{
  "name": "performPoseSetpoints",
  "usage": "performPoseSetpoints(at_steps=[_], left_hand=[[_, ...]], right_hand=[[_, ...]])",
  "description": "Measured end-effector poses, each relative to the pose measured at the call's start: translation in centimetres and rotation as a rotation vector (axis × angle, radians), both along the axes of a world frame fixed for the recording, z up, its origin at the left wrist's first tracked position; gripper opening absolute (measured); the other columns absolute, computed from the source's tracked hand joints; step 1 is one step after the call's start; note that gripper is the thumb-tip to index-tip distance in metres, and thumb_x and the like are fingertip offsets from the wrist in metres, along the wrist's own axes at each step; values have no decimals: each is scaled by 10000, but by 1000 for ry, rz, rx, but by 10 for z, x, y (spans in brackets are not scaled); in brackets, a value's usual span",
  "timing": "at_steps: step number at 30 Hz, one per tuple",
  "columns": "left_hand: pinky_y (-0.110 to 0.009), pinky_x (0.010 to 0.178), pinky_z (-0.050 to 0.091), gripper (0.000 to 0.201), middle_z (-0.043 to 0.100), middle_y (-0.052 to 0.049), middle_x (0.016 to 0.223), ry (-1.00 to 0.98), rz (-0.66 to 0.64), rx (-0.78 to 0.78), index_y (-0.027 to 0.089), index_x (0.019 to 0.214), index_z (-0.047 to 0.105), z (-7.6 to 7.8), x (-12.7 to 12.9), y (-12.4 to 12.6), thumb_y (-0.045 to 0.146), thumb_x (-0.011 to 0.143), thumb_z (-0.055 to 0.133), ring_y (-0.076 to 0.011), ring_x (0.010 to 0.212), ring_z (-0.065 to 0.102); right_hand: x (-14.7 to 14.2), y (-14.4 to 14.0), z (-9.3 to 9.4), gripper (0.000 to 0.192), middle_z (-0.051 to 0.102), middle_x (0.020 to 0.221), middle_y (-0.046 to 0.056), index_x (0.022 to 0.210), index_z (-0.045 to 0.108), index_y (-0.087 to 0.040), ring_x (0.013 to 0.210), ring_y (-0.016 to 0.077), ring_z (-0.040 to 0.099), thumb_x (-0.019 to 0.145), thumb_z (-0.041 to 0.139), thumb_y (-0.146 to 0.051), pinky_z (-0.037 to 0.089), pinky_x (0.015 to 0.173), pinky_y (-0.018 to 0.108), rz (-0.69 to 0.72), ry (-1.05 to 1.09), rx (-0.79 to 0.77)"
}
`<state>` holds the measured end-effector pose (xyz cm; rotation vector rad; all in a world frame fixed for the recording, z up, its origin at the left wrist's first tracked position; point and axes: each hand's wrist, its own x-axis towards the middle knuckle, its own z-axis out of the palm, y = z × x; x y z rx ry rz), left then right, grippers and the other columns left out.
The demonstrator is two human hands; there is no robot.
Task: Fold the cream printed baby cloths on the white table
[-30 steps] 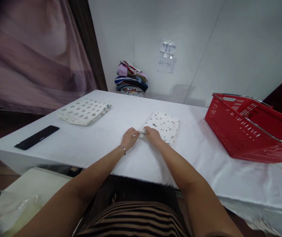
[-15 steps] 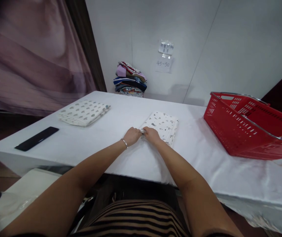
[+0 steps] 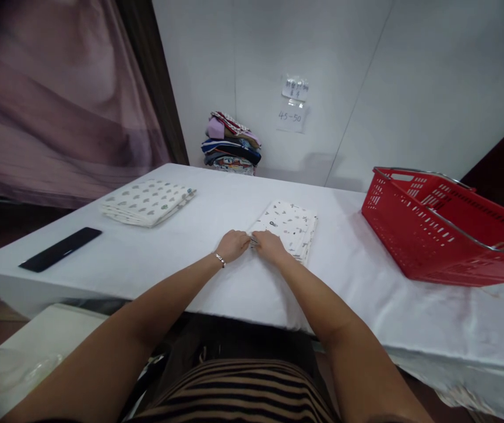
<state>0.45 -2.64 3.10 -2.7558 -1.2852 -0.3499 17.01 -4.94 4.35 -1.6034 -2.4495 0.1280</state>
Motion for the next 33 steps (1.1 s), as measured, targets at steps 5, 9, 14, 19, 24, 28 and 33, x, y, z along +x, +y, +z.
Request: performPoseSetpoints(at_steps=[5, 9, 14, 19, 24, 28, 33], left_hand=[[-305, 721, 365, 224, 634, -48, 808, -76, 18, -37, 190, 839, 642, -4, 0, 2, 217, 888, 425, -170, 814, 587], [-298, 722, 372, 231, 629, -27, 802, -161, 62, -65, 227, 863, 657, -8, -3, 1, 230, 891, 427, -158, 804, 584], [-293, 724, 383, 213, 616, -16, 783, -252, 140, -74, 244, 871, 666, -12, -11, -5, 218, 868, 455, -154, 785, 574], [-253, 688, 403, 142, 607, -1, 818, -436, 270, -128, 227, 849, 653, -13, -13, -9, 224, 827, 512, -132, 796, 564], [-243, 645, 407, 99, 588, 3, 838, -572, 388, -222, 217, 794, 632, -11, -6, -9, 296, 803, 574, -121, 747, 559], [-247, 643, 412, 139, 592, -8, 871, -636, 448, -239, 202, 767, 607, -11, 0, -4, 340, 782, 608, -136, 776, 562], [-259, 703, 430, 102, 635, -7, 927, -697, 432, -302, 204, 828, 615, -10, 3, 4, 296, 796, 584, -128, 764, 574]], right_hand=[[0, 7, -2, 326, 634, 1083, 60, 1123, 553, -218, 992, 214, 538, 819, 453, -155, 381, 801, 282, -1, 3, -32], [2, 11, -3, 337, 647, 1065, 57, 1116, 565, -207, 975, 205, 553, 812, 443, -129, 383, 806, 270, 14, 27, -41], [3, 12, -4, 342, 648, 1073, 46, 1115, 567, -214, 974, 195, 556, 809, 442, -124, 381, 820, 261, -3, 64, -53], [4, 13, -7, 355, 655, 1060, 35, 1121, 565, -218, 959, 189, 565, 800, 446, -123, 383, 814, 256, -6, 111, -49], [3, 14, -9, 358, 649, 1081, 37, 1136, 566, -217, 967, 183, 564, 806, 457, -130, 382, 810, 251, -17, 107, -56], [3, 14, -9, 345, 637, 1109, 48, 1144, 562, -215, 993, 194, 553, 818, 465, -154, 380, 818, 262, -29, 82, -53], [-1, 12, -9, 305, 644, 1063, 53, 1123, 555, -227, 971, 210, 551, 828, 479, -212, 380, 777, 273, -42, 42, -36]])
